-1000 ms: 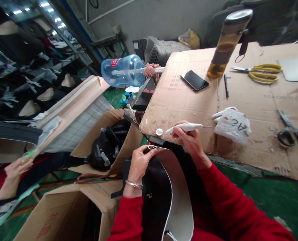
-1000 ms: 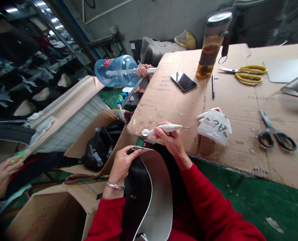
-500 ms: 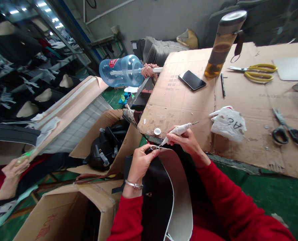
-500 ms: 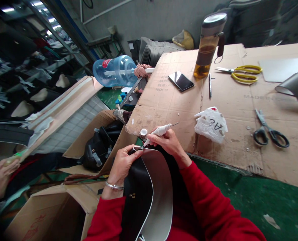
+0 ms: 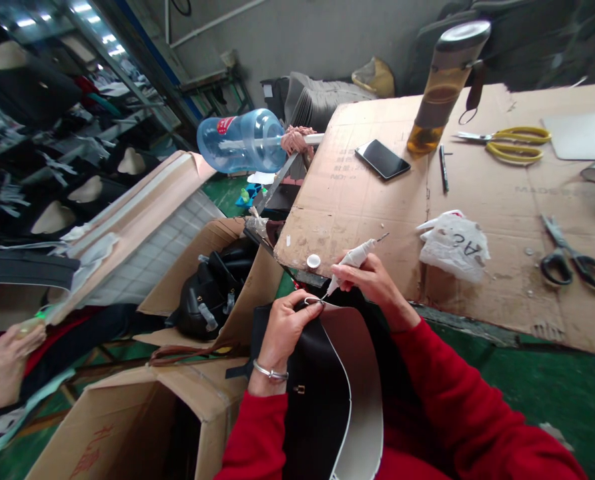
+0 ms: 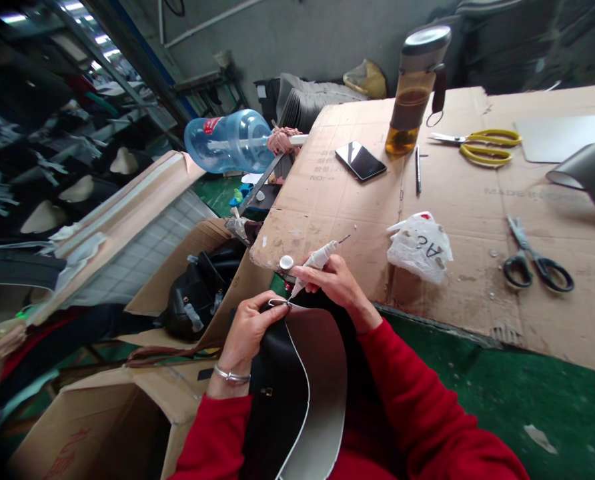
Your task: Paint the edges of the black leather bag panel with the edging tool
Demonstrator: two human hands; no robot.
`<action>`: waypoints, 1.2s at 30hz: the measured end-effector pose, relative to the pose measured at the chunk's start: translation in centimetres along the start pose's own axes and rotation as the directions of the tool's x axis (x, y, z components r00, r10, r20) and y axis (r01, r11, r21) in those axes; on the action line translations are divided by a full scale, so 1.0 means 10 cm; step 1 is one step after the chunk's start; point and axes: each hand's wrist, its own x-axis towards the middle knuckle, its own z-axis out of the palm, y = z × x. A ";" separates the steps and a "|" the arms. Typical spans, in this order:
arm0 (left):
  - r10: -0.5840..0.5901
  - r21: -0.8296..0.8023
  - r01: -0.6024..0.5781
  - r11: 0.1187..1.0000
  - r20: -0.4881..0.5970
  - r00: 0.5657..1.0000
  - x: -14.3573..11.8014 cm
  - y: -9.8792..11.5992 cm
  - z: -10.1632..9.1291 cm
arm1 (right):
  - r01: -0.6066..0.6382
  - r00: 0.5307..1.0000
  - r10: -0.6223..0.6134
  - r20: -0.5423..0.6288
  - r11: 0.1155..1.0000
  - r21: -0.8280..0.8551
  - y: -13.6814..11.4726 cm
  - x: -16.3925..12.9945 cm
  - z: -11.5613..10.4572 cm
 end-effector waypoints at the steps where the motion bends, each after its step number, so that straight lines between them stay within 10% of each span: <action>1: -0.011 -0.021 0.011 1.000 0.000 1.000 0.00 -0.02 0.00 | 0.004 1.000 -0.004 -0.029 1.000 -0.004 0.01 0.00 0.00; 12: 0.038 0.192 -0.011 0.981 -0.139 0.990 -0.03 0.07 -0.01 | 0.218 0.921 -0.285 -0.265 0.942 -0.255 0.06 0.04 0.09; 36: 0.101 0.228 -0.069 0.971 -0.129 0.986 0.04 -0.13 -0.06 | 0.200 0.944 -0.290 -0.157 0.881 -0.428 0.15 0.03 0.10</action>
